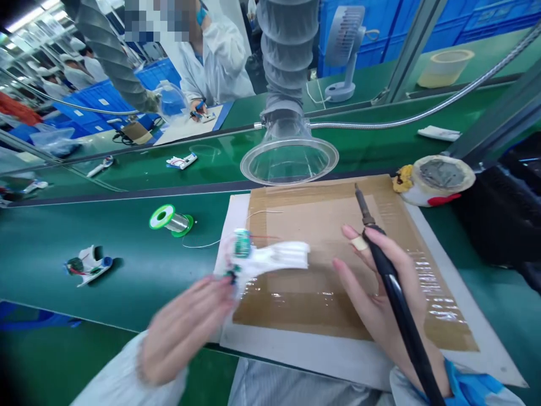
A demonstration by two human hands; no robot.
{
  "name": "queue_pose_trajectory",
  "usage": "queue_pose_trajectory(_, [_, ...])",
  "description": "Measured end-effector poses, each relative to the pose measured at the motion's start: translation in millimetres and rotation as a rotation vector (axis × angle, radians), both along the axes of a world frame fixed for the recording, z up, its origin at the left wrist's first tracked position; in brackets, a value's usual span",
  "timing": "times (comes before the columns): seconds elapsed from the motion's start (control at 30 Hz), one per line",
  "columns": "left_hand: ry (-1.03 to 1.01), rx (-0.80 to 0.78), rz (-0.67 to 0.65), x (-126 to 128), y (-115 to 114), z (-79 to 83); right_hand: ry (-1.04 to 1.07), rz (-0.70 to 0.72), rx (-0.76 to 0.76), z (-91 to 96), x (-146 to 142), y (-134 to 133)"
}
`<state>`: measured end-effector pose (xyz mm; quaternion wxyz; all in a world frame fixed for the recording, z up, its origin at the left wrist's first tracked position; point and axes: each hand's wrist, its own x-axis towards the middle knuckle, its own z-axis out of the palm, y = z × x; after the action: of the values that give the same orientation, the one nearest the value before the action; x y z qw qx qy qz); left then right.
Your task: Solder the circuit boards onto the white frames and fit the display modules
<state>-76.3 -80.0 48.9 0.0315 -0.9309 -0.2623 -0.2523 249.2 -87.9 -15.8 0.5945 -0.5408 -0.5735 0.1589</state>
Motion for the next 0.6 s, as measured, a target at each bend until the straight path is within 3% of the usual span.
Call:
queue_pose_trajectory(0.07, [0.079,0.053,-0.179,34.2,7.1,-21.7,0.053,0.013,-0.011,5.1,4.7,-3.4])
queue_pose_trajectory(0.17, [0.057,-0.03,-0.223,52.0,25.7,-27.7,-0.02,0.022,-0.085,5.1,15.1,-12.4])
queue_pose_trajectory(0.23, [0.018,-0.098,-0.174,49.7,42.9,-18.3,-0.115,0.021,-0.159,-0.6,21.8,-18.2])
queue_pose_trajectory(0.33, [0.009,-0.094,0.041,50.0,80.2,-9.0,-0.306,0.027,-0.242,-11.8,27.7,-22.1])
queue_pose_trajectory(0.4, [0.015,-0.077,0.186,58.5,110.7,-15.8,-0.418,0.056,-0.272,-17.4,28.9,-20.9])
queue_pose_trajectory(0.5, [0.013,-0.12,0.275,74.2,149.1,-36.2,-0.476,0.124,-0.292,-19.3,28.9,-14.7])
queue_pose_trajectory(0.6, [-0.036,-0.188,0.287,79.8,158.2,-46.2,-0.477,0.175,-0.281,-14.4,25.7,-4.8])
